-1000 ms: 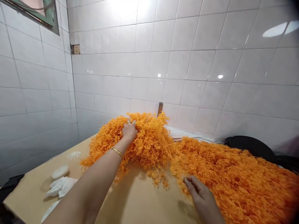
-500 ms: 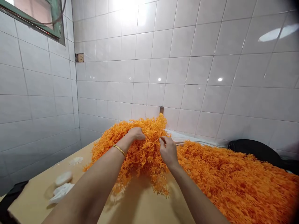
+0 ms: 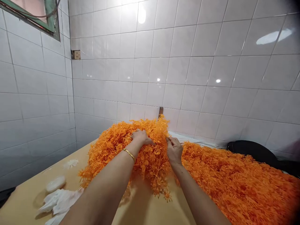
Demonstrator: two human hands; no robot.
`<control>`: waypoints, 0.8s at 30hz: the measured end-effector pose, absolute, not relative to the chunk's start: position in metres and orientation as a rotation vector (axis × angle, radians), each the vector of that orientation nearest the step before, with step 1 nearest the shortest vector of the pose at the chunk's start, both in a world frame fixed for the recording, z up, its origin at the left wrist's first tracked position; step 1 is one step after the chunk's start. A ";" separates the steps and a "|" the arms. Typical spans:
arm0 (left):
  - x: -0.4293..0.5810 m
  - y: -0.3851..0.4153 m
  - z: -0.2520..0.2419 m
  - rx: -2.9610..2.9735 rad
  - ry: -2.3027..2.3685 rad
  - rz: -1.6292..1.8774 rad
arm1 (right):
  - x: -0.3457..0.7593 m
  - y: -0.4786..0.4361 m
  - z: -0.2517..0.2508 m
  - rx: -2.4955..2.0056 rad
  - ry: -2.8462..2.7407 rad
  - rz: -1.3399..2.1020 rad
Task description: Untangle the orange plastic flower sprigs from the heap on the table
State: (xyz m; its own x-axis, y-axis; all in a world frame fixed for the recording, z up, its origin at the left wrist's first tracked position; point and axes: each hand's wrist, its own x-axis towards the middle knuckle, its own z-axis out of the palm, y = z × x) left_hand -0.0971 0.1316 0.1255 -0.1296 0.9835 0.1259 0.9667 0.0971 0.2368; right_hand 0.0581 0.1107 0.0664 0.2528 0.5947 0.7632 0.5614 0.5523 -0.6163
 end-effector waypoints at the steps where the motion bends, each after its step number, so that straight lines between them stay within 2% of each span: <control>1: -0.094 0.133 0.123 1.997 2.333 0.410 | 0.060 0.104 0.064 -1.060 -1.409 0.028; 10: -0.109 0.137 0.120 1.992 2.345 0.434 | 0.077 0.048 0.036 -1.141 -1.579 0.148; 19: -0.127 0.141 0.115 1.878 2.312 0.631 | 0.111 0.037 0.054 -1.265 -1.855 -0.159; 24: -0.123 0.149 0.119 1.739 2.422 0.706 | 0.120 0.002 0.037 -1.312 -1.923 -0.156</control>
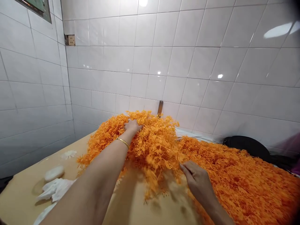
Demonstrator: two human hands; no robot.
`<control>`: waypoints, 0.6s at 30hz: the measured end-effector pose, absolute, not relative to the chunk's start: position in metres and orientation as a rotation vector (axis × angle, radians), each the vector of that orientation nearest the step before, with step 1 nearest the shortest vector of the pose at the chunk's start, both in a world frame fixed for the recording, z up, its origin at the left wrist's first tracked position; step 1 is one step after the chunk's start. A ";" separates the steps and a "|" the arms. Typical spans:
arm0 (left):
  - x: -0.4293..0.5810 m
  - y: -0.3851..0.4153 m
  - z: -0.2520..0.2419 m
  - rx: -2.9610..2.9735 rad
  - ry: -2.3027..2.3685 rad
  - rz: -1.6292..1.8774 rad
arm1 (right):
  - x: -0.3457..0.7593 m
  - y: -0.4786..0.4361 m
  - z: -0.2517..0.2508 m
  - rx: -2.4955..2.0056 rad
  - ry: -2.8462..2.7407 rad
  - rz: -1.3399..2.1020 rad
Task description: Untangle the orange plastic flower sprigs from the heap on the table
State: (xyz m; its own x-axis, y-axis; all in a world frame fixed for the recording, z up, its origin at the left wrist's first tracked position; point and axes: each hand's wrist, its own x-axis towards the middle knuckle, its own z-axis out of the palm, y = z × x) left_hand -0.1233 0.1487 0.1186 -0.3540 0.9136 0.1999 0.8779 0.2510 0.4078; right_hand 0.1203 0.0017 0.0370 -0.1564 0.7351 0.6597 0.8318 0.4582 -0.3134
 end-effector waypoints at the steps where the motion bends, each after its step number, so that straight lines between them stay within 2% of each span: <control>1: -0.124 0.151 0.119 1.730 2.431 0.710 | 0.124 -0.005 0.032 -1.326 -1.922 -0.129; 6: -0.120 0.163 0.111 1.742 2.491 0.757 | 0.141 -0.030 0.013 -1.366 -1.899 -0.019; 13: -0.109 0.153 0.102 1.883 2.527 0.802 | 0.129 -0.048 0.017 -1.315 -2.003 -0.118; 18: -0.107 0.126 0.101 2.082 2.484 0.726 | 0.111 -0.039 0.023 -1.522 -1.979 -0.161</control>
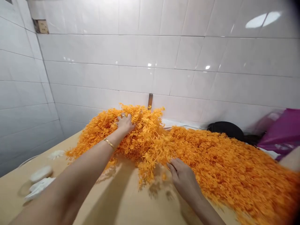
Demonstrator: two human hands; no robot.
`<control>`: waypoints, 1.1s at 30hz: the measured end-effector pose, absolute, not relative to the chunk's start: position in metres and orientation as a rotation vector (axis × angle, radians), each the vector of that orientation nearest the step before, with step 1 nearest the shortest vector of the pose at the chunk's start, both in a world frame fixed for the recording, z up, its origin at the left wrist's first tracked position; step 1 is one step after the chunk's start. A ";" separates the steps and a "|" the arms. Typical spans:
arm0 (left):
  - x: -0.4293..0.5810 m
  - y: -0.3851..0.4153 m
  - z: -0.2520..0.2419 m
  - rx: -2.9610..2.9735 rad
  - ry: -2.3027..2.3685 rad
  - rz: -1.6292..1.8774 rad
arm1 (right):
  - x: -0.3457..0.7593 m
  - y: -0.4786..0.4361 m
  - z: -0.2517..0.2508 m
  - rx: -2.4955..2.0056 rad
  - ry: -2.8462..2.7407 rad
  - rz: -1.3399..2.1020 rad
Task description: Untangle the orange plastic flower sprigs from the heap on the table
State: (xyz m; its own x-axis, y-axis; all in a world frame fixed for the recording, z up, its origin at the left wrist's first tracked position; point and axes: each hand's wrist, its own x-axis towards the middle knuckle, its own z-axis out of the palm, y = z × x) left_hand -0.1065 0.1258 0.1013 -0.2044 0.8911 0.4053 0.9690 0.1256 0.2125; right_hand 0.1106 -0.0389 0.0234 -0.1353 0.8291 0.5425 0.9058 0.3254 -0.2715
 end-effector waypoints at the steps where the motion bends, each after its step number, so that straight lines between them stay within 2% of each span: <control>1: -0.106 0.120 0.102 -1.855 -2.155 -0.631 | 0.109 -0.035 0.024 -1.560 -1.980 -0.170; 7: -0.096 0.096 0.113 -1.984 -1.496 -0.577 | 0.113 -0.007 0.025 -1.678 -1.930 -0.089; 11: -0.084 0.090 0.112 -2.313 -1.229 -0.365 | 0.116 0.010 0.040 -1.520 -1.729 0.029; 16: -0.079 0.085 0.101 -2.423 -1.183 -0.325 | 0.090 0.034 0.062 -1.263 -1.663 0.066; 20: -0.082 0.095 0.103 -2.425 -1.283 -0.253 | 0.071 0.044 0.052 -1.487 -1.869 0.261; 28: -0.069 0.115 0.091 -2.201 -1.416 -0.237 | 0.080 -0.001 0.053 -1.560 -1.943 -0.078; 33: -0.068 0.119 0.079 -2.119 -1.418 -0.287 | 0.082 -0.013 0.036 -1.614 -1.873 0.067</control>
State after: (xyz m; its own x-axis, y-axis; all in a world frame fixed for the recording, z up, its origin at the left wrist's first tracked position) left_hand -0.0675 0.1185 0.0789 0.4152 0.7783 0.4710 0.9003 -0.2771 -0.3358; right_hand 0.0820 -0.0133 0.0360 -0.0250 0.8988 0.4377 0.8654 0.2386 -0.4406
